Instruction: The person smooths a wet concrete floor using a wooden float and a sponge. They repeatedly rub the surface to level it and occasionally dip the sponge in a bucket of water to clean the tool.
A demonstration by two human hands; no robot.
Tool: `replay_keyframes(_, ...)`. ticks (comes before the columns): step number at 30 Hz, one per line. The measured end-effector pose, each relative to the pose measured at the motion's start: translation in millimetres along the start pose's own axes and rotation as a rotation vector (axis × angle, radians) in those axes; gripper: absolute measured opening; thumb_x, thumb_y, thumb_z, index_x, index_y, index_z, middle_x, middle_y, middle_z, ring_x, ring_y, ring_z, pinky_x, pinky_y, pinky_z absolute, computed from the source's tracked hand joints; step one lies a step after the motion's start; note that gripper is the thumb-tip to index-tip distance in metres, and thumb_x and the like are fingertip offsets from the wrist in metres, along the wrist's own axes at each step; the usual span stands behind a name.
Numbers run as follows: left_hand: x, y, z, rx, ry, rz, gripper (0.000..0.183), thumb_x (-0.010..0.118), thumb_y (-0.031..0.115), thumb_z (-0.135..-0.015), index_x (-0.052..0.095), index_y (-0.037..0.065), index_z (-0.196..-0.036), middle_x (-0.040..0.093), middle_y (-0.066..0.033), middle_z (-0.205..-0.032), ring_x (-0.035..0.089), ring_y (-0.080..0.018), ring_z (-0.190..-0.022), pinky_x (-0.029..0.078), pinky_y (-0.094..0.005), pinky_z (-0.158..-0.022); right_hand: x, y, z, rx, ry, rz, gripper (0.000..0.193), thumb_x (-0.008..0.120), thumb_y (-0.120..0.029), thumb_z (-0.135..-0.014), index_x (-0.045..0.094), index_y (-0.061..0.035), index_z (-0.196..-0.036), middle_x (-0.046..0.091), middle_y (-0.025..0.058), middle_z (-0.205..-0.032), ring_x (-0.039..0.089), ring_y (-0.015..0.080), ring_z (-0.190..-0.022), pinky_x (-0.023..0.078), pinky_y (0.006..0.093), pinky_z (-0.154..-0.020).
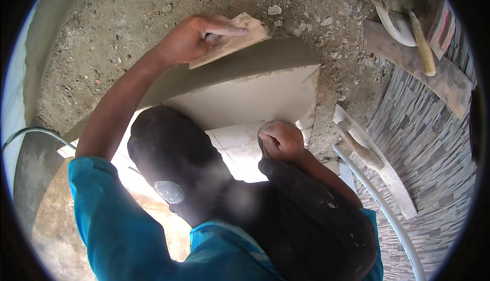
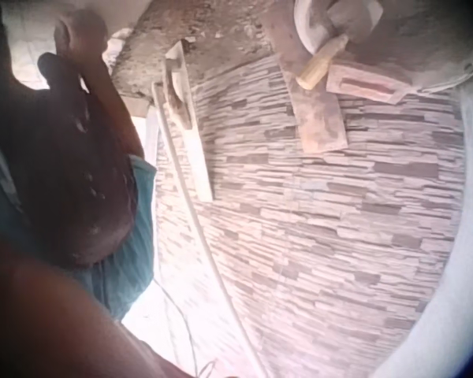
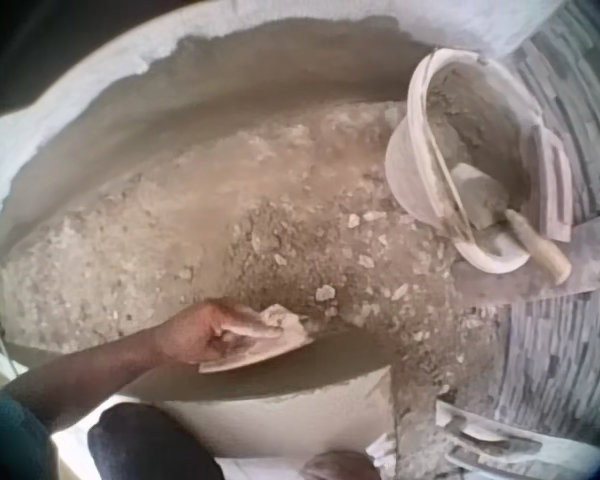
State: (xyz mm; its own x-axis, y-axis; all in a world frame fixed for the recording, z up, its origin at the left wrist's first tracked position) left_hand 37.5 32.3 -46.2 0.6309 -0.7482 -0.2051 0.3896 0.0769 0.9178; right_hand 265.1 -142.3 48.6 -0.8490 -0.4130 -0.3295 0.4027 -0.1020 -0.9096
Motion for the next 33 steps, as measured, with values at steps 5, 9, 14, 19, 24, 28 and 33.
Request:
replay_keyframes(5,60.9,10.7,-68.2,0.054,-0.144,-0.092,0.05,0.06,-0.007,-0.089,0.068,0.022,-0.129,0.069,-0.0103,-0.116,0.063,-0.0267,-0.107,0.052,-0.034,-0.095,3.6,-2.0,-0.9,0.039,-0.053,0.012,0.01,0.075,-0.002,-0.079,0.067,-0.0067,-0.084,0.064,0.0098,-0.071,0.064,0.0277,-0.061,0.05,0.0377,-0.054)
replay_keyframes(9,45.4,-37.9,4.9,-0.115,-0.19,0.027,0.054,0.06,-0.01,-0.086,0.069,0.023,-0.128,0.069,-0.0107,-0.117,0.065,-0.0282,-0.107,0.053,-0.0359,-0.094,3.0,-1.0,1.2,0.053,-0.048,0.002,0.01,0.073,-0.001,-0.081,0.066,-0.0061,-0.086,0.066,0.0104,-0.074,0.065,0.0273,-0.063,0.052,0.0372,-0.057)
replay_keyframes(14,-23.7,-63.4,128.5,-0.411,-0.292,0.022,0.06,0.067,-0.015,-0.078,0.07,0.02,-0.127,0.068,-0.007,-0.122,0.064,-0.0231,-0.111,0.053,-0.0366,-0.1,-2.1,0.5,2.6,-0.037,-0.067,0.049,0.015,0.07,0.004,-0.083,0.063,-0.0048,-0.093,0.069,0.0103,-0.078,0.067,0.0249,-0.065,0.053,0.034,-0.058)
replay_keyframes(19,-41.4,-29.4,92.4,-0.046,0.054,0.085,0.062,0.064,-0.018,-0.079,0.07,0.021,-0.127,0.068,-0.0064,-0.124,0.066,-0.0205,-0.105,0.052,-0.0339,-0.097,2.7,-4.1,-0.2,0.087,-0.061,0.022,0.006,0.074,-0.003,-0.08,0.069,-0.0051,-0.085,0.067,0.0112,-0.076,0.066,0.0284,-0.065,0.052,0.038,-0.059)
replay_keyframes(24,11.8,8.4,-14.2,0.057,-0.147,-0.002,0.05,0.06,-0.005,-0.09,0.066,0.022,-0.131,0.066,-0.01,-0.125,0.063,-0.0274,-0.109,0.05,-0.0368,-0.096,7.9,-7.9,-3.5,0.046,-0.049,0.042,0.007,0.073,-0.004,-0.081,0.068,-0.0047,-0.086,0.068,0.0115,-0.077,0.067,0.0295,-0.067,0.053,0.0383,-0.06)
replay_keyframes(28,22.3,-4.9,33.1,-0.078,-0.193,-0.108,0.043,0.062,-0.001,-0.092,0.069,0.022,-0.127,0.068,-0.0092,-0.11,0.064,-0.0257,-0.103,0.052,-0.0361,-0.092,5.7,-1.5,6.6,0.053,-0.024,0.076,0.008,0.072,-0.005,-0.082,0.067,-0.0057,-0.088,0.068,0.0116,-0.078,0.066,0.03,-0.067,0.052,0.0396,-0.062)
replay_keyframes(33,-26.4,-65.4,158.5,-0.388,-0.22,-0.279,0.036,0.063,0.0,-0.092,0.073,0.02,-0.12,0.069,-0.0081,-0.101,0.066,-0.0235,-0.096,0.055,-0.0355,-0.089,5.7,-5.5,2.2,0.078,-0.033,0.097,0.007,0.072,-0.007,-0.083,0.068,-0.0065,-0.09,0.068,0.0114,-0.079,0.066,0.0295,-0.067,0.052,0.0408,-0.061)
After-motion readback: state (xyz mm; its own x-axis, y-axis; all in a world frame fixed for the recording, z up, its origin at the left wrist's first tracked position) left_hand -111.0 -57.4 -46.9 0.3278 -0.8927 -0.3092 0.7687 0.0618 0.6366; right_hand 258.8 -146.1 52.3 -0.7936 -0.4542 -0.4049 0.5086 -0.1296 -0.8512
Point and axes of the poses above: each hand's wrist, its own z-axis away from the middle knuckle, its own x-axis out of the palm, y = z × x, the point moved 5 cm from there along -z, towards the middle knuckle
